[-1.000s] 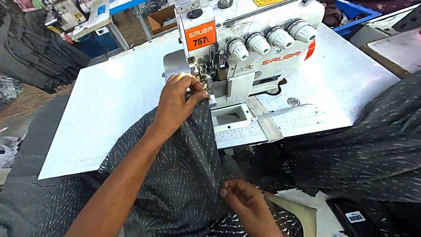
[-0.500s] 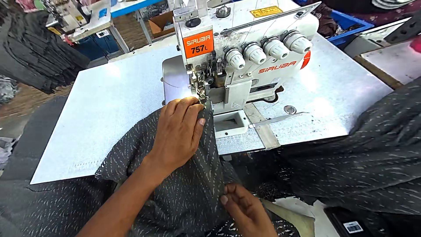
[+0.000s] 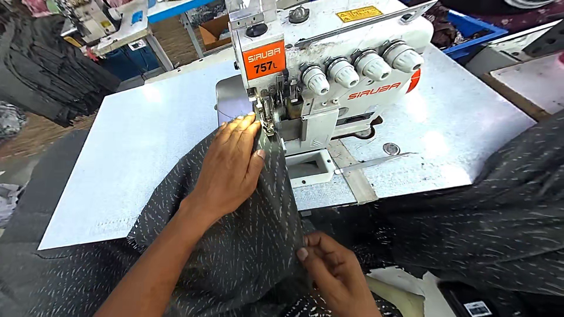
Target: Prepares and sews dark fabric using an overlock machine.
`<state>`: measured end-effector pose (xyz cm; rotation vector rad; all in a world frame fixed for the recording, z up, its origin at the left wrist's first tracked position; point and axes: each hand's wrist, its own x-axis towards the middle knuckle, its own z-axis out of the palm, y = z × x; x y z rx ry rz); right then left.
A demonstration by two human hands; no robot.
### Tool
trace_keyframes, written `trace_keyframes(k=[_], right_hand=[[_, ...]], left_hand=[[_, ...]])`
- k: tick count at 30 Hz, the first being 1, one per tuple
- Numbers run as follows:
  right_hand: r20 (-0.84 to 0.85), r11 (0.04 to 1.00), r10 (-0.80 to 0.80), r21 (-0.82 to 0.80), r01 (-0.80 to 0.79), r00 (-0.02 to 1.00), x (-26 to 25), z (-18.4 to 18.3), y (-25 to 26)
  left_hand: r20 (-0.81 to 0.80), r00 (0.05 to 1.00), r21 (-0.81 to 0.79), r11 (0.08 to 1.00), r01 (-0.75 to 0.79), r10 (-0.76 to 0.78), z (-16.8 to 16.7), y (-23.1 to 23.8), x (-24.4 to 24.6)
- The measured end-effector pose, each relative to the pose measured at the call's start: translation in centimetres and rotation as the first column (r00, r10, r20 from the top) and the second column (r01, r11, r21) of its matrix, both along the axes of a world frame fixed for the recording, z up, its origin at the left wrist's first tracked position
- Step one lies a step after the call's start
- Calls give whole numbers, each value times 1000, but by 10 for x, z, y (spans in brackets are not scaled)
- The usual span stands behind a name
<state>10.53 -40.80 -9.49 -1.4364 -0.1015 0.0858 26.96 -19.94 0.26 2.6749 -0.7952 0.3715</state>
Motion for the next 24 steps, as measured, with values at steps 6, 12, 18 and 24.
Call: trace_keyframes(k=[6,12,18,24], right_hand=[[145,993,-116,27,114,983,46,19,12],[123,980,-175,-71,184,977,90,38,23],[93,962,-255,-72,262,962,111,54,35],[80,998,-48,-36,51,996,76,23,7]], left_hand=[[-110,994,74,997,-13,21,9,10,54],[-145,988,109,994,-33,49,11,21,106],[-232,957,35,984,-173,176,8,32,160],[140,979,-329,940,-95,148,3,56,28]])
